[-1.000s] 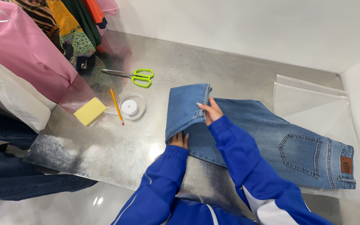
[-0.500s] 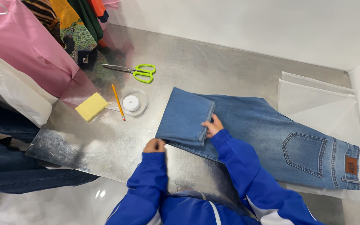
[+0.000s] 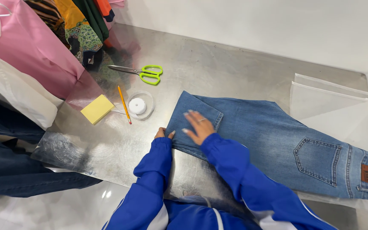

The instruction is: The person takes a pair of jeans from a clothing rack and places them on a metal table. They fold the jeans neatly by hand and then place the folded garment into a clear plastic bag, sealing it.

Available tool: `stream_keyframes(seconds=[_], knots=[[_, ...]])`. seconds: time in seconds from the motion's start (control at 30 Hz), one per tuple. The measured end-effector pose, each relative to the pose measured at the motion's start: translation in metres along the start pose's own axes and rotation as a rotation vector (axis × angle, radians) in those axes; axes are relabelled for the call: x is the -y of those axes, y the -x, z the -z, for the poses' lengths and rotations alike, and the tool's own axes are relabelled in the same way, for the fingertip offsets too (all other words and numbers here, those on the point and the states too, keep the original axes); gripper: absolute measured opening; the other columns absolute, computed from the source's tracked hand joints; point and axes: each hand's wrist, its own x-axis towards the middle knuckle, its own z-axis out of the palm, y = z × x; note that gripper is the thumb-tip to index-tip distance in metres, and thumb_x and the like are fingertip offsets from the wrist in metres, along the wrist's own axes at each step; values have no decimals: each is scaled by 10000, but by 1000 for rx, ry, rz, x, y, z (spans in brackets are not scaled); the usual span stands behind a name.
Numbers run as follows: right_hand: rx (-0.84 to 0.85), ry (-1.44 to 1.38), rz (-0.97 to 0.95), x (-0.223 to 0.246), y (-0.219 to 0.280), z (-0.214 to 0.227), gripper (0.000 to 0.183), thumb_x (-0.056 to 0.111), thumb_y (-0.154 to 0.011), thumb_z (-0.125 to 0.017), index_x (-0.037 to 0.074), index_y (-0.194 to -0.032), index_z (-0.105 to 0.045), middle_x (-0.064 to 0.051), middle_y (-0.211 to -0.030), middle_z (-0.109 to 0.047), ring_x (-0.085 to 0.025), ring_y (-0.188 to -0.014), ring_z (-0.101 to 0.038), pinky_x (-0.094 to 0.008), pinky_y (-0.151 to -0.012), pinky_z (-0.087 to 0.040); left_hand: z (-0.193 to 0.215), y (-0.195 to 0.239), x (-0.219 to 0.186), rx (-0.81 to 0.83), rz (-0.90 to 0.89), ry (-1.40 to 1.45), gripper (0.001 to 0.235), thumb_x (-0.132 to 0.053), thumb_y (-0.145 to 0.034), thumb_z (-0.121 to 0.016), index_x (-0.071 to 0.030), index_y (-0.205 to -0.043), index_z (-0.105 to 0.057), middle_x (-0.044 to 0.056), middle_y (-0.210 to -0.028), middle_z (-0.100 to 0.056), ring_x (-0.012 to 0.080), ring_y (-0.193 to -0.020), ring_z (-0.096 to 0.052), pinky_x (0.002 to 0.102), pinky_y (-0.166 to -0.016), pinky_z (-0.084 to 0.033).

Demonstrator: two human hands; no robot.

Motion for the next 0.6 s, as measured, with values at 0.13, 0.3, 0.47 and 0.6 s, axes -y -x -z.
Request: stream_keyframes(seconds=[0.13, 0.3, 0.47, 0.6], knots=[[419, -65, -133, 0, -26, -39, 644, 603, -1060, -315, 312, -1628, -230, -32, -1705, -174, -364, -1556, -117, -648, -1221, -67, -5, -5, 4, 2, 8, -7, 525, -490, -914, -712, -132, -1265, -558, 155, -1238, -706, 343, -1228, -644, 457, -1012, -521], [301, 216, -117, -16, -35, -67, 711, 668, -1038, -251, 307, -1639, -135, 29, -1721, -43, -275, -1568, -47, -577, -1224, -7, -2, -11, 3, 71, 22, -84, 590, -534, -881, -732, -117, -1258, -554, 171, -1264, -687, 354, -1239, -639, 458, -1029, -522], [216, 226, -303, -2, -45, -43, 757, 684, -1027, -302, 252, -1634, -172, -45, -1716, -56, -295, -1556, -87, -561, -1232, -35, -1, -15, 3, 115, 39, -117, 572, -520, -897, -708, -104, -1259, -557, 177, -1288, -675, 357, -1254, -630, 462, -1039, -517], [274, 261, -469, -24, -44, -41, 779, 721, -1011, -260, 265, -1636, -171, -68, -1707, -120, -319, -1558, -111, -574, -1244, -34, 3, -7, -2, 111, 44, -118, 562, -536, -904, -693, -108, -1247, -570, 176, -1279, -676, 351, -1249, -634, 452, -1024, -531]])
